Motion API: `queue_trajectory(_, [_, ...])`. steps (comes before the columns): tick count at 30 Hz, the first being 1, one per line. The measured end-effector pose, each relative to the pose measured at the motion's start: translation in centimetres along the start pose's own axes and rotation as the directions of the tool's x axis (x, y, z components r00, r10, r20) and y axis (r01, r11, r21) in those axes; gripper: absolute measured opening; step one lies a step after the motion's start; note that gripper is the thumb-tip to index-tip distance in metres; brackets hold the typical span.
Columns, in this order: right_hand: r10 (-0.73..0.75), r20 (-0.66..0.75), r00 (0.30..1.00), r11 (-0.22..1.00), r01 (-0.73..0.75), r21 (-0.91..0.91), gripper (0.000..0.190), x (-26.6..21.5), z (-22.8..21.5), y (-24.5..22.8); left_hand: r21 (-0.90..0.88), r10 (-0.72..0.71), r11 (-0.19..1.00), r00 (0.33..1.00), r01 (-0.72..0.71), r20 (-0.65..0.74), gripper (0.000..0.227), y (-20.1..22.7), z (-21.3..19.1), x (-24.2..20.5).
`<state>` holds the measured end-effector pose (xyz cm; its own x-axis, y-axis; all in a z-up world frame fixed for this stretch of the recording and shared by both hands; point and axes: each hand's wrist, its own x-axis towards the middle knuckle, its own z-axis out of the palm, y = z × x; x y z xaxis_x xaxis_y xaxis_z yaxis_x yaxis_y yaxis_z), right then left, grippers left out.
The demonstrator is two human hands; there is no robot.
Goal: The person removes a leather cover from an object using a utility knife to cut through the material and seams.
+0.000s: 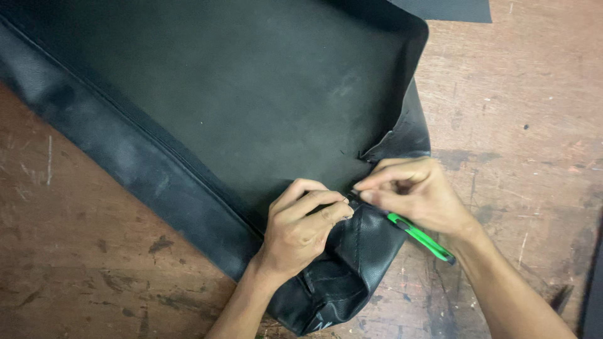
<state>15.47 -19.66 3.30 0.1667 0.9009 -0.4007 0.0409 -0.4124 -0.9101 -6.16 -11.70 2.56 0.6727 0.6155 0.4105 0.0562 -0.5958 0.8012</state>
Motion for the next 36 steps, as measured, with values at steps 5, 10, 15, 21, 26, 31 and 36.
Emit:
queue_trajectory(5, [-0.074,0.029,0.997,0.993,0.071,0.097,0.020,0.2,-0.4,0.4,0.041,-0.009,0.999,1.000,0.009,-0.002,0.023,-0.1,0.2,0.1])
queue_trajectory(10, [-0.088,0.072,0.994,0.996,0.088,0.014,0.022,0.2,-0.4,0.2,0.045,-0.004,0.999,1.000,0.004,-0.014,0.024,-0.1,0.2,0.1])
queue_trajectory(15, [-0.051,0.052,0.997,0.997,0.054,-0.049,0.021,0.2,-0.3,-0.1,0.039,-0.002,0.999,1.000,0.003,-0.017,0.024,-0.2,0.4,-0.1])
queue_trajectory(21, [-0.072,0.076,0.994,0.996,0.076,-0.049,0.022,0.0,-0.4,0.2,0.013,-0.009,1.000,1.000,0.009,-0.021,0.022,-0.4,0.3,-0.4])
queue_trajectory(26, [-0.085,0.076,0.994,0.995,0.088,-0.046,0.021,0.0,-0.7,0.7,-0.001,-0.005,1.000,0.999,0.005,-0.032,0.020,-0.4,0.4,-0.3])
queue_trajectory(31, [-0.088,0.066,0.994,0.992,0.093,-0.081,0.021,0.1,-0.3,0.7,0.018,0.007,1.000,1.000,-0.007,-0.030,0.018,-0.6,0.5,-0.6])
queue_trajectory(36, [-0.138,0.045,0.989,0.982,0.143,-0.123,0.023,-0.1,0.4,0.2,-0.045,-0.001,0.999,1.000,0.000,-0.021,0.017,-0.3,0.1,-0.5])
